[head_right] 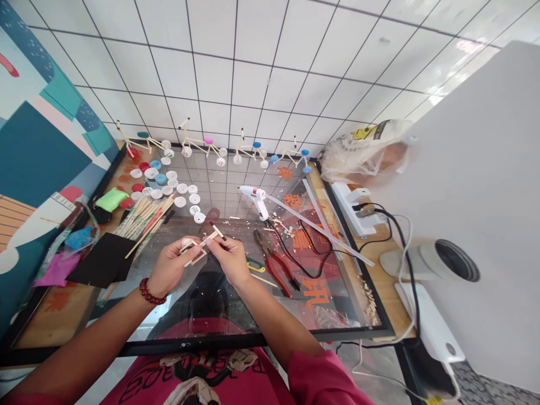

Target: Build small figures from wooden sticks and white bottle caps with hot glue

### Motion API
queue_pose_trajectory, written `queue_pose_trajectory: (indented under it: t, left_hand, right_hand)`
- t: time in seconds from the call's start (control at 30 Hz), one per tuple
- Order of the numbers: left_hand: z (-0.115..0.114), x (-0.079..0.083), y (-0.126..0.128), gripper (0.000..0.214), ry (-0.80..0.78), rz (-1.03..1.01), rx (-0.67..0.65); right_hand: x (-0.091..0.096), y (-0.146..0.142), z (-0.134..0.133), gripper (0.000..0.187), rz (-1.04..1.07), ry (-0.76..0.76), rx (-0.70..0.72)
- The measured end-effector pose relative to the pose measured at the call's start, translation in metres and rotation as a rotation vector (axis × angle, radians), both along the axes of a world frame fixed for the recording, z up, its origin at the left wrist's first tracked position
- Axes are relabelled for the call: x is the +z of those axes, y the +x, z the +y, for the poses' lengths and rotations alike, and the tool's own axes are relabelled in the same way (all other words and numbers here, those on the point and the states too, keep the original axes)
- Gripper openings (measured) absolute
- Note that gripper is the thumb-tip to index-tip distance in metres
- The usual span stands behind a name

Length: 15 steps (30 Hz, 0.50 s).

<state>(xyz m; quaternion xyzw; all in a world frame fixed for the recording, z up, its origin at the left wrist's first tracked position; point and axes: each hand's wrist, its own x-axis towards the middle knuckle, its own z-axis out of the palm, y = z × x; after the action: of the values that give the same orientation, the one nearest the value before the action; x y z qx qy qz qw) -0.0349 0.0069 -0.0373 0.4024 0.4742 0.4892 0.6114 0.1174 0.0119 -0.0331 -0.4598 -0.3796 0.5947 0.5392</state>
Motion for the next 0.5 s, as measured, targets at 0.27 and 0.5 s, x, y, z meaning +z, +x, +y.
queue_pose_trajectory:
  t: [0.27,0.5]
  left_hand:
    - [0.0000,0.0033,0.0022,0.032,-0.050,0.001,0.023]
    - [0.0012,-0.0023,0.0006,0.022,0.068,0.067,0.050]
  right_hand:
    - [0.0015,-0.0007,-0.0007,0.022,-0.015,0.023,0.016]
    - [0.0014,-0.0033,-0.0028,0.022,0.015,0.007,0.016]
